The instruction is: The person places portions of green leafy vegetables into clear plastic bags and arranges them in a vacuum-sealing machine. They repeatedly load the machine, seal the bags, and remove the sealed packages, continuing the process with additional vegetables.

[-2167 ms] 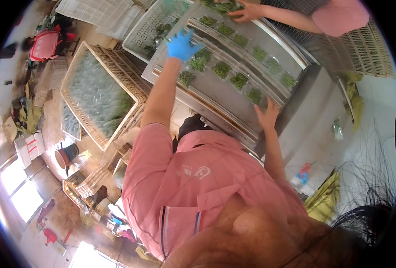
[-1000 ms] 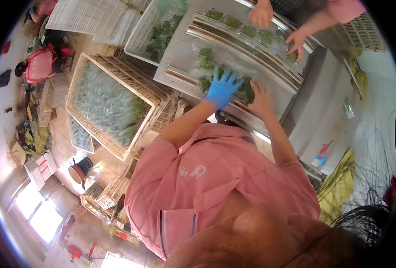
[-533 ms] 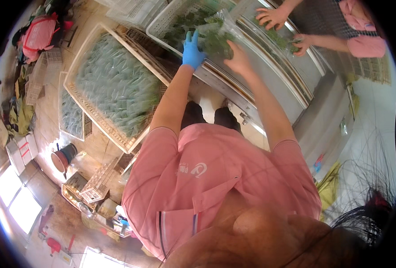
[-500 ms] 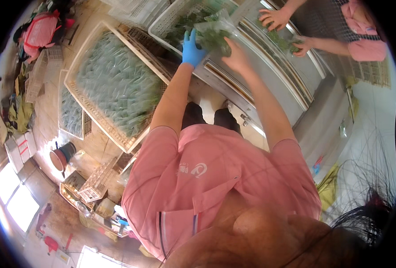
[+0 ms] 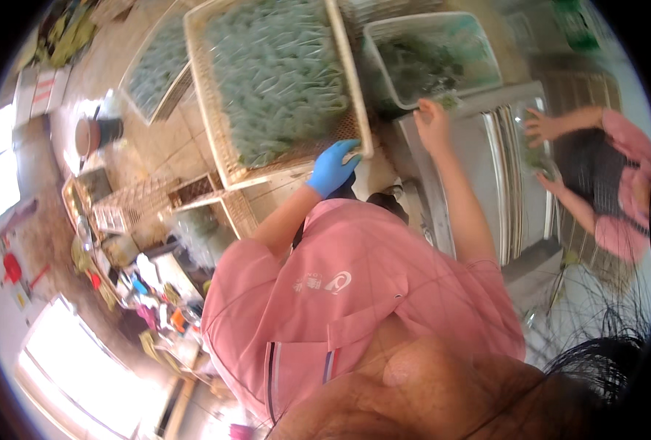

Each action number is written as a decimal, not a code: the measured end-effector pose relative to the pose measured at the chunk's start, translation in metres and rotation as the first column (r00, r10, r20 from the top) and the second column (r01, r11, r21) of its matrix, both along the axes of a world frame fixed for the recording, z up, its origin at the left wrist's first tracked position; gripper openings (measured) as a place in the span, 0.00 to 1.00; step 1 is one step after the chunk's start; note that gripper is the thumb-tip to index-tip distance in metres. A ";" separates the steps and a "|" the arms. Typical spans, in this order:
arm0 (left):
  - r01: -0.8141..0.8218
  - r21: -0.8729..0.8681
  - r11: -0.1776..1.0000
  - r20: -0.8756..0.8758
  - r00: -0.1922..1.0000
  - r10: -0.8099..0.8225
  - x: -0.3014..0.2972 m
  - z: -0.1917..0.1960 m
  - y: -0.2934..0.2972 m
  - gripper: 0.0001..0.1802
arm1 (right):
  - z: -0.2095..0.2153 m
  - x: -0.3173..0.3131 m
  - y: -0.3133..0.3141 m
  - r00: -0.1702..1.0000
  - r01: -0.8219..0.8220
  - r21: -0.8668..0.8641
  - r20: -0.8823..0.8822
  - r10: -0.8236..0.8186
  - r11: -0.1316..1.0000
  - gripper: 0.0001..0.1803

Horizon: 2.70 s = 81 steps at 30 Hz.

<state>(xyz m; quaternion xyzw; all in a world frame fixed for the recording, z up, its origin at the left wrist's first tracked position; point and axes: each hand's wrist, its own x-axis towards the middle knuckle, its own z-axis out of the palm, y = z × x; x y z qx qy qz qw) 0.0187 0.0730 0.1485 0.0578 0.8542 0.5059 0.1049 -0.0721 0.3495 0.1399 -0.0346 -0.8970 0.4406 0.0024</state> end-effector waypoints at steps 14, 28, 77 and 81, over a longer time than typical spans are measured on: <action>-0.249 -0.687 0.683 0.002 0.939 0.344 0.021 -0.027 -0.212 0.62 | 0.028 -0.009 -0.202 0.789 -0.614 0.421 0.349 0.505 0.668 0.51; 0.005 -0.614 0.789 0.194 0.970 0.145 -0.060 -0.057 -0.227 0.53 | -0.046 -0.048 -0.269 0.684 -0.717 0.398 0.562 0.465 0.572 0.49; 0.903 -0.254 0.347 -0.058 0.344 -0.937 -0.033 0.101 0.543 0.29 | 0.084 0.311 0.405 0.761 0.547 0.379 0.146 -0.632 0.746 0.24; 0.823 -0.464 0.327 0.003 0.371 -0.929 -0.072 0.071 0.558 0.52 | 0.085 0.306 0.418 0.770 0.536 0.490 0.050 -0.636 0.687 0.46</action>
